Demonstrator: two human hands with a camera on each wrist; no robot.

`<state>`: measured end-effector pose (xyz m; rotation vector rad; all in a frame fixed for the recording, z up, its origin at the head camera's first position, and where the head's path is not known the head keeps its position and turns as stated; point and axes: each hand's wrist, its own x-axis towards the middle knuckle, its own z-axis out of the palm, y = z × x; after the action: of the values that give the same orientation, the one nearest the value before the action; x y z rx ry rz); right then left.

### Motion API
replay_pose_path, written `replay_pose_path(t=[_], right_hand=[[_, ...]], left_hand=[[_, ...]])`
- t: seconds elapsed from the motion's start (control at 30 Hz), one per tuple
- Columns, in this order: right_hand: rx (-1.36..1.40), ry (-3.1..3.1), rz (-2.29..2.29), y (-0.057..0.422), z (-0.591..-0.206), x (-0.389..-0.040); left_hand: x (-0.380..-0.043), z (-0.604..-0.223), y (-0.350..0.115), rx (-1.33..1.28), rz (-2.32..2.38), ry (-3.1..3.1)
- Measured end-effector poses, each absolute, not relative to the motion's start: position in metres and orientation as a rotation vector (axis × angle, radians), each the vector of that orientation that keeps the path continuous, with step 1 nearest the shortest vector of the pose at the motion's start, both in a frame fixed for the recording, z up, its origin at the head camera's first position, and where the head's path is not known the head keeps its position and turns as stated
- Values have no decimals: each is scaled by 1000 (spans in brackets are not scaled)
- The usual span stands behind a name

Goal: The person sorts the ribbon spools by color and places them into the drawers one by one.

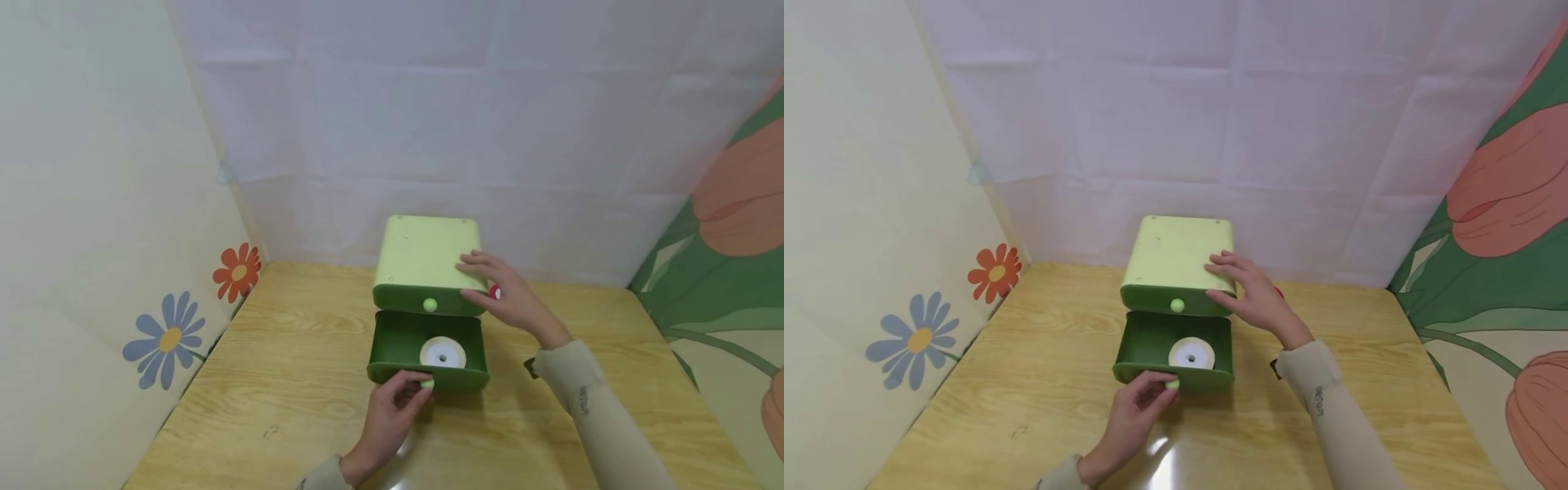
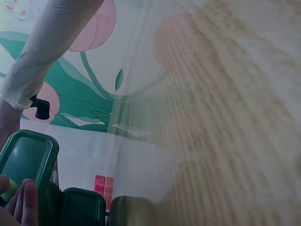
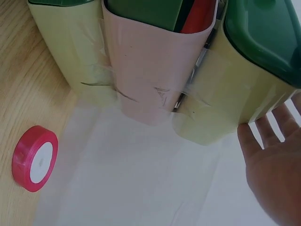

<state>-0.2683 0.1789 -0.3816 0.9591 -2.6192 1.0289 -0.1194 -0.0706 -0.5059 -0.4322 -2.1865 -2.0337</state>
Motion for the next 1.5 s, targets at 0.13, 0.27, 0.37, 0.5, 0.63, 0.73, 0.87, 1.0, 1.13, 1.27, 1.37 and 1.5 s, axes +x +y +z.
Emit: replay_pose_path(t=[0.13,0.27,0.37,0.5,0.63,0.73,0.87,1.0,1.13,1.27,1.37,1.5], right_hand=[[950,-2620,1033,180,-383,-268],[939,-2626,1023,181,-383,-268],[942,-2628,1020,182,-382,-268],[941,-2630,1016,183,-381,-268],[936,-2643,1005,183,-380,-269],[937,-2648,1001,182,-379,-269],[946,-2648,1002,181,-378,-268],[959,-2643,999,181,-378,-268],[967,-2637,999,180,-376,-269],[966,-2648,992,180,-375,-270],[964,-2656,987,181,-376,-271],[968,-2652,985,181,-376,-271]], left_hand=[[-124,-507,-69,-439,-2048,-2188],[-129,-508,-67,-436,-2063,-2188],[-133,-509,-66,-440,-2038,-2187],[-140,-510,-65,-460,-2012,-2182],[-146,-509,-65,-451,-2020,-2189],[-149,-507,-66,-433,-2021,-2209],[-154,-508,-66,-431,-2004,-2221],[-162,-509,-66,-450,-1988,-2203],[-171,-509,-66,-469,-1977,-2176],[-179,-511,-66,-481,-1974,-2159],[-184,-512,-66,-478,-1982,-2151],[-189,-511,-65,-448,-2004,-2149]])
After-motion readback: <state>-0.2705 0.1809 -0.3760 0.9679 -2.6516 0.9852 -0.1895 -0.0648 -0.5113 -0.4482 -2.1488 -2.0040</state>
